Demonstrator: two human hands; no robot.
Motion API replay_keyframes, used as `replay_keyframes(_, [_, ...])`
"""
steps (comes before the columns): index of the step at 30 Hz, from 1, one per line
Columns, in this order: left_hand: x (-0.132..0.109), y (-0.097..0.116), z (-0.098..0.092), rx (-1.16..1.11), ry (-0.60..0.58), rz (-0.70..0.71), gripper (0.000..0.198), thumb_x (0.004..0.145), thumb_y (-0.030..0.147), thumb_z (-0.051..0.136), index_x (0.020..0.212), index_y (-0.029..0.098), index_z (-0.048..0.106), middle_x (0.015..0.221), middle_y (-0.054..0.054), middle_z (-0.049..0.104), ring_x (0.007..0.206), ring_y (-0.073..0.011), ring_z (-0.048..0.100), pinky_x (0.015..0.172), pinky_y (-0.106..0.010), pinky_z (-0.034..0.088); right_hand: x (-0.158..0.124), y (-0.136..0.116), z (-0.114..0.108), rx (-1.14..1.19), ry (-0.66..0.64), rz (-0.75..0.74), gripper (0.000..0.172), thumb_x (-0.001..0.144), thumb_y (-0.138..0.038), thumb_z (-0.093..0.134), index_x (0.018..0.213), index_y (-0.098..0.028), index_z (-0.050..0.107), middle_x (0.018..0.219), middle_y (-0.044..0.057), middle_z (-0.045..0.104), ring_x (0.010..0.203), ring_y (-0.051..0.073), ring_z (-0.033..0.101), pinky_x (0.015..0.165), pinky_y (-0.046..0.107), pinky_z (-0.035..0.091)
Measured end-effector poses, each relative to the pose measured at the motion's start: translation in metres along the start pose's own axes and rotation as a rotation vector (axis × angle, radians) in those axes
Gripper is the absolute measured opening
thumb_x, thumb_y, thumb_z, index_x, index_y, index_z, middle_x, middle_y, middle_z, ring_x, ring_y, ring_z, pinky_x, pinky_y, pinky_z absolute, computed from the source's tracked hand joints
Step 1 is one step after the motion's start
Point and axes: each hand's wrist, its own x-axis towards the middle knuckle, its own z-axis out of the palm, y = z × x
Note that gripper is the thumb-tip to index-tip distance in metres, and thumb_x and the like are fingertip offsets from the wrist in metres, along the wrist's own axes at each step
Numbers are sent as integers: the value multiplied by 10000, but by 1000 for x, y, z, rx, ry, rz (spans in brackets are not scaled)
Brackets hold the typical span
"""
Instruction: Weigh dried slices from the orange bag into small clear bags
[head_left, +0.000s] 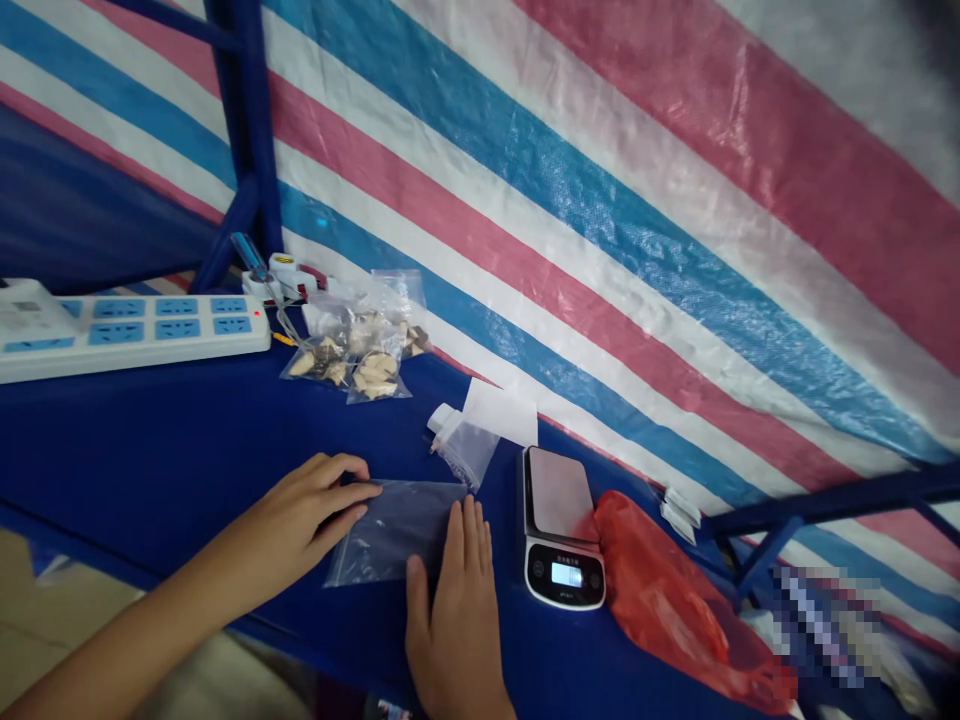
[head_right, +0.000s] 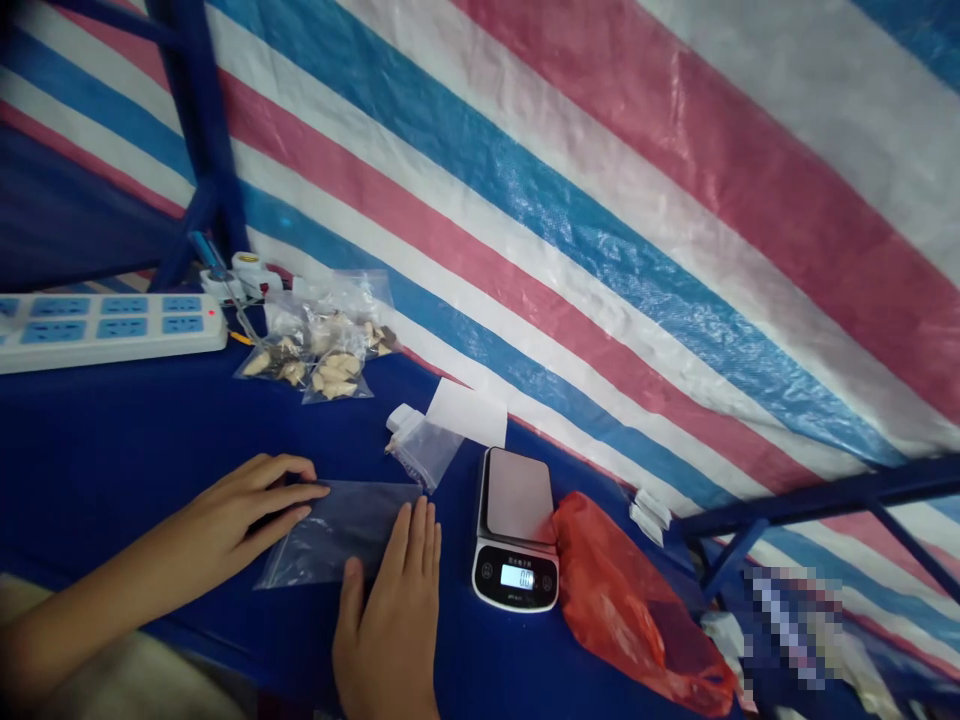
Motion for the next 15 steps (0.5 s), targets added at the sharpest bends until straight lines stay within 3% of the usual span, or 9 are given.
replay_keyframes(2, [0, 0, 0, 3, -4, -4, 319, 997, 424, 492, 1178, 353, 744, 1221, -37, 653, 1074, -195, 630, 952, -313, 516, 9, 5, -4, 17, 118, 31, 470, 1027, -284, 477, 1442, -64, 500, 1435, 239, 566, 1358, 335, 518, 1073, 533, 488])
replay_keyframes(5, [-2, 0, -3, 27, -26, 16, 325, 987, 444, 511, 1206, 351, 732, 1229, -39, 662, 1083, -206, 630, 956, -326, 517, 51, 10, -6, -17, 221, 105, 357, 974, -193, 518, 1309, -95, 593, 1193, 197, 666, 1133, 323, 612, 995, 530, 500])
replay_keyframes(9, [-10, 1, -7, 113, -36, 68, 403, 938, 496, 586, 1312, 373, 671, 1277, -41, 662, 1120, -241, 620, 952, -362, 514, 106, 23, -15, -101, 101, 109, 174, 886, -107, 597, 976, -170, 731, 896, 98, 706, 854, 273, 660, 804, 419, 515])
replay_keyframes(12, [-15, 8, -1, 168, -18, 97, 455, 936, 505, 592, 1369, 367, 629, 1301, -49, 651, 1117, -246, 616, 920, -358, 510, 110, 40, -46, -34, 327, 106, 196, 933, -119, 556, 956, -172, 743, 893, 73, 713, 770, 201, 655, 744, 319, 493])
replay_keyframes(15, [-6, 25, 13, 227, 28, 119, 410, 962, 475, 573, 1324, 304, 660, 1246, -78, 660, 1079, -245, 617, 895, -366, 499, 85, 62, -92, -43, 576, 113, 176, 956, -215, 585, 983, -152, 747, 887, 70, 717, 777, 189, 658, 753, 292, 490])
